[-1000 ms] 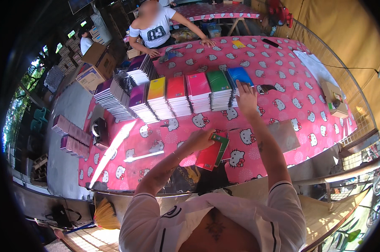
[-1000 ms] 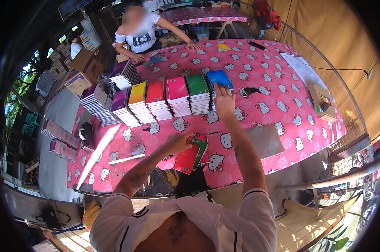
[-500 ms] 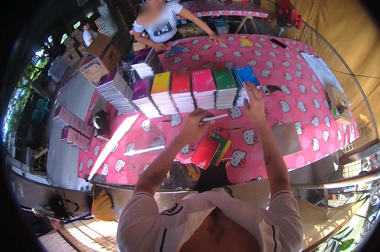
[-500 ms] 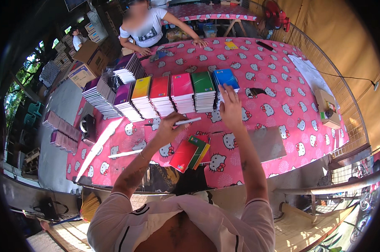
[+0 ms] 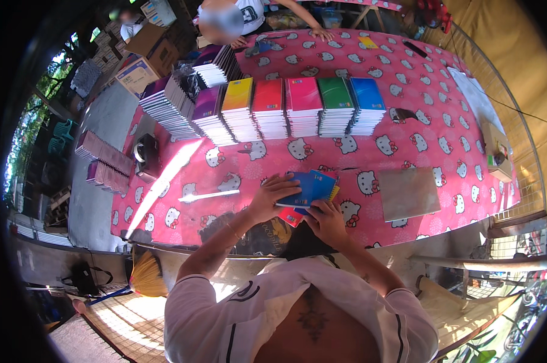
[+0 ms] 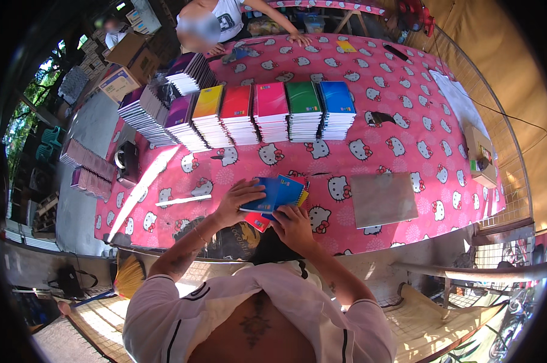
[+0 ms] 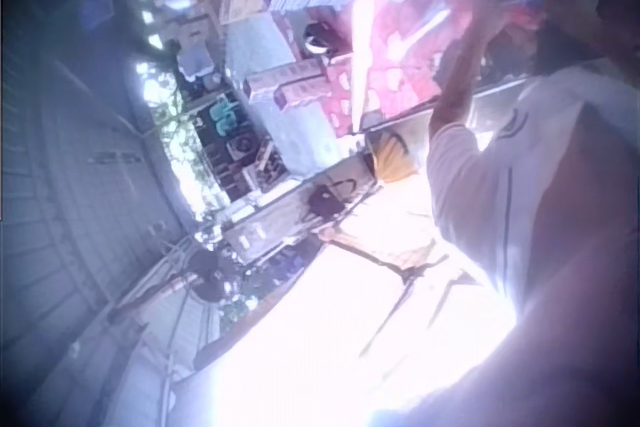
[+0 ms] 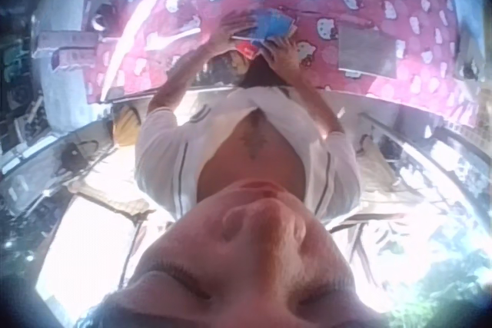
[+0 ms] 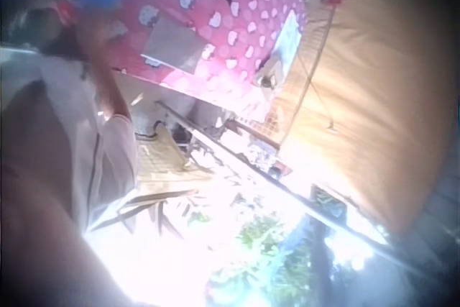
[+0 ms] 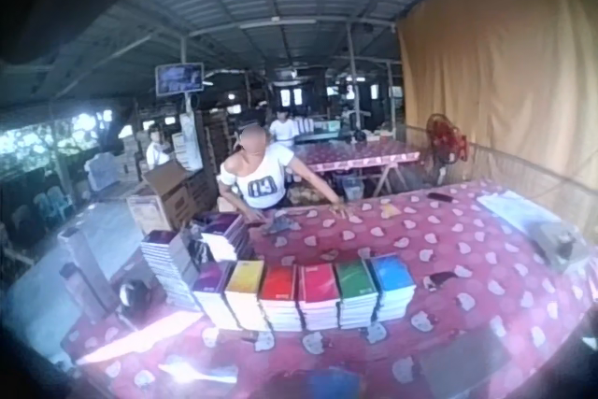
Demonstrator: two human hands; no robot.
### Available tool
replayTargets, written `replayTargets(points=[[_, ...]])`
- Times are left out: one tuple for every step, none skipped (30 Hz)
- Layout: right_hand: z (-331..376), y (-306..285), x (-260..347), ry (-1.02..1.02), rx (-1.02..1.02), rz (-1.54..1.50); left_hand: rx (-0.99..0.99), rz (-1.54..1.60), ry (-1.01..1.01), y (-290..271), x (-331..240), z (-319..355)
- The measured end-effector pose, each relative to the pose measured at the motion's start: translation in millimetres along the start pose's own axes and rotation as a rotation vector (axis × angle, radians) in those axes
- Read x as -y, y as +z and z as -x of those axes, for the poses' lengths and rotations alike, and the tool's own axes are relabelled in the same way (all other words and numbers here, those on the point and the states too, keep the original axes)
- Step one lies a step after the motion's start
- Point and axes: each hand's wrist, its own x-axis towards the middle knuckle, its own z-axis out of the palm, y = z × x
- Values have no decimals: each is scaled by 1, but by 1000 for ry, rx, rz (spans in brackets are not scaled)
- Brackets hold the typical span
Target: The person places notebooks into plastic sleeves and applies adhesive tape to seal them.
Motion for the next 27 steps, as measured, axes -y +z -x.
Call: replayTargets(points=[[1,-1,-8,213,-9,-251,119,-71,47,7,-1,5],[6,2,-13,439,-28,-510,348,-138,17,8,-3,6],[8,5,-21,476,-147,-445,334,-202,9,10,-1,7],[11,7,-30,512,-265,-379,319,-266,1,13,1,9],[12,8,-37,547,-386,-307,303,-326,-3,14,2,7],[12,8,-44,636,-336,-494,249,-273,-73,14,5,5],[11,10,-51,721,-284,-681,196,-220,-142,12,10,1],[7,9,-54,771,-231,-753,144,-165,-214,11,13,-1],[1,10,-52,813,-163,-826,115,84,-423,23,28,11],[-11,11,-44,815,-92,-788,73,329,-635,44,57,32],[-19,9,-45,836,-56,-736,56,450,-755,54,60,29],[-25,9,-52,851,-21,-735,28,569,-873,55,49,16],[-30,8,-57,865,15,-735,0,540,-929,67,26,4],[-33,8,-61,876,59,-735,-33,510,-989,70,0,-11],[-38,10,-51,924,64,-740,-96,588,-974,75,-8,-14],[-43,13,-39,972,69,-743,-158,666,-957,78,-16,-18],[-45,13,-33,1019,69,-744,-218,745,-932,81,-22,-22],[-44,12,-36,917,59,-799,-308,852,-918,80,-31,-27],[-41,9,-39,814,48,-852,-319,1077,-843,79,-26,-23],[-40,5,-41,703,41,-901,-333,1297,-753,75,-15,-16],[-38,1,-39,592,52,-928,-342,1512,-651,66,-10,-14],[-35,-4,-37,481,62,-953,-279,1432,-629,59,-8,-11],[-33,-9,-34,380,67,-978,-208,1354,-614,46,-16,-11],[-32,-17,-28,344,97,-897,-144,1276,-611,40,-23,-5],[-34,-26,-23,308,127,-816,-147,1179,-594,41,-23,-1],[-33,-32,-19,267,153,-733,-147,1082,-571,43,-23,0],[-30,-27,-18,206,100,-742,-147,984,-548,46,-22,1]])
